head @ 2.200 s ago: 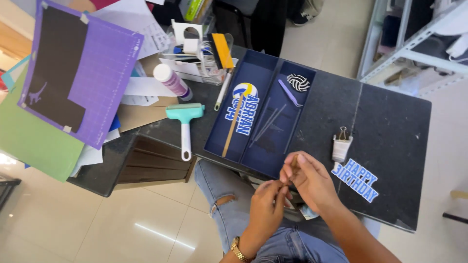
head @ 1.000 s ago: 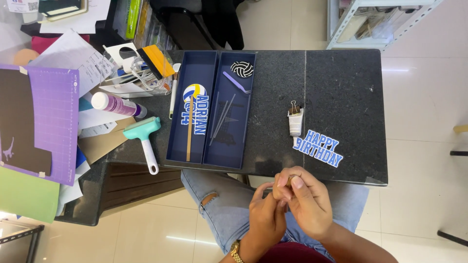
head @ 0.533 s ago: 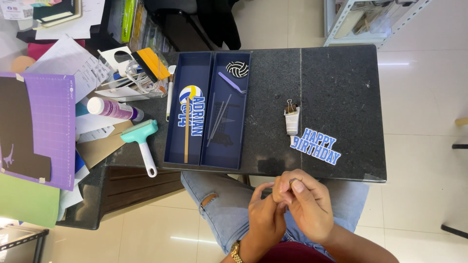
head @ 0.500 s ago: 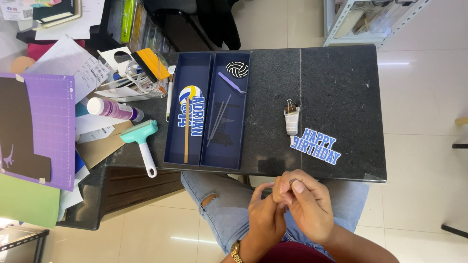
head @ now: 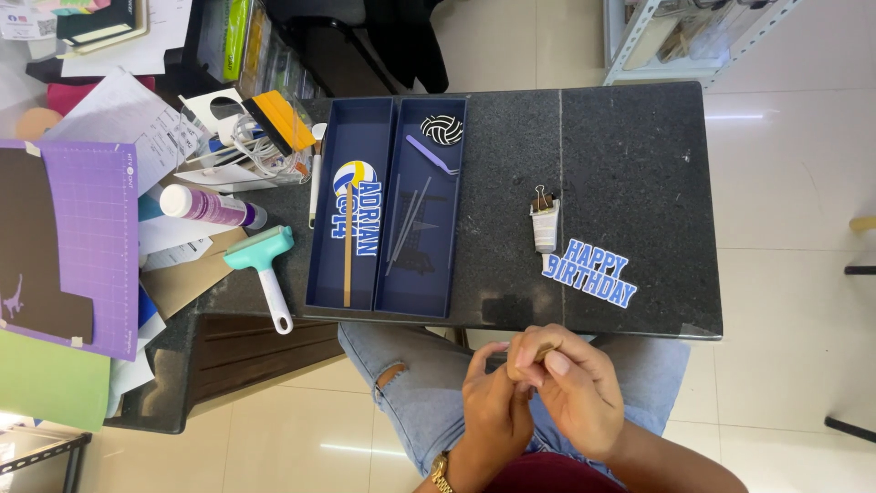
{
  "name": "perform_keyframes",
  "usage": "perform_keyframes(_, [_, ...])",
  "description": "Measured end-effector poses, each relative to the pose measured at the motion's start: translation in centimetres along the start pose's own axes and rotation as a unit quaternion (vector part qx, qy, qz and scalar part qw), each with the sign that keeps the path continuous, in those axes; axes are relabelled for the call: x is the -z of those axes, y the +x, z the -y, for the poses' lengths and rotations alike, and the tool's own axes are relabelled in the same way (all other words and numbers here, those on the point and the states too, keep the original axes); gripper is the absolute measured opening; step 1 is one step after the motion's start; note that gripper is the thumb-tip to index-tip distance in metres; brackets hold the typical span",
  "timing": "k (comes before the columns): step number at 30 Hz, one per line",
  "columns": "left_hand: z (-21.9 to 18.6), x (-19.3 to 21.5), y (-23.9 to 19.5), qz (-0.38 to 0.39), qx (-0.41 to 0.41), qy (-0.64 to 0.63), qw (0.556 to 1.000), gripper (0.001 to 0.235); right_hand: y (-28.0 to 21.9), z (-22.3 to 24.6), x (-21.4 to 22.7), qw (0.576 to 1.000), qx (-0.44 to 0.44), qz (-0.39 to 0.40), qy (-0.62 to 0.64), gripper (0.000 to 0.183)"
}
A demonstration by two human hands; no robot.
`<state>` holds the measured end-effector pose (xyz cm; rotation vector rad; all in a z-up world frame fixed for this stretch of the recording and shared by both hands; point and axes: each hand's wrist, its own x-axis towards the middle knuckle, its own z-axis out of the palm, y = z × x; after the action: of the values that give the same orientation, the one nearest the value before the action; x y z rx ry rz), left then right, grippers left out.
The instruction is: Peeling protective film from small plastic cutouts and preparing them for assembly using a wooden stick.
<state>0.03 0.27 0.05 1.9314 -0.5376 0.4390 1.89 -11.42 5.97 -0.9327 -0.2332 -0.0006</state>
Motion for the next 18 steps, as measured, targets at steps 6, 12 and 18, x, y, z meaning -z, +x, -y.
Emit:
perform_keyframes(6, [-3.3, 1.7, 2.3, -0.017, 0.142, -0.104, 0.984, 0.028, 0.8, 0.7, 0.8, 0.996, 0.020, 0.025, -0.080, 0.052])
perform_keyframes(12, [-3.1, 3.0, 4.8, -0.139, 0.241, -0.412, 0.868, 0.010, 0.6, 1.6, 2.5, 0.922, 0.017, 0.014, -0.386, 0.015])
perform_keyframes(18, [-4.2, 2.8, 5.5, -0.154, 0.190, -0.407, 0.880, 0.009, -1.5, 0.9, 2.1, 0.956, 0.007, -0.011, -0.293, 0.017])
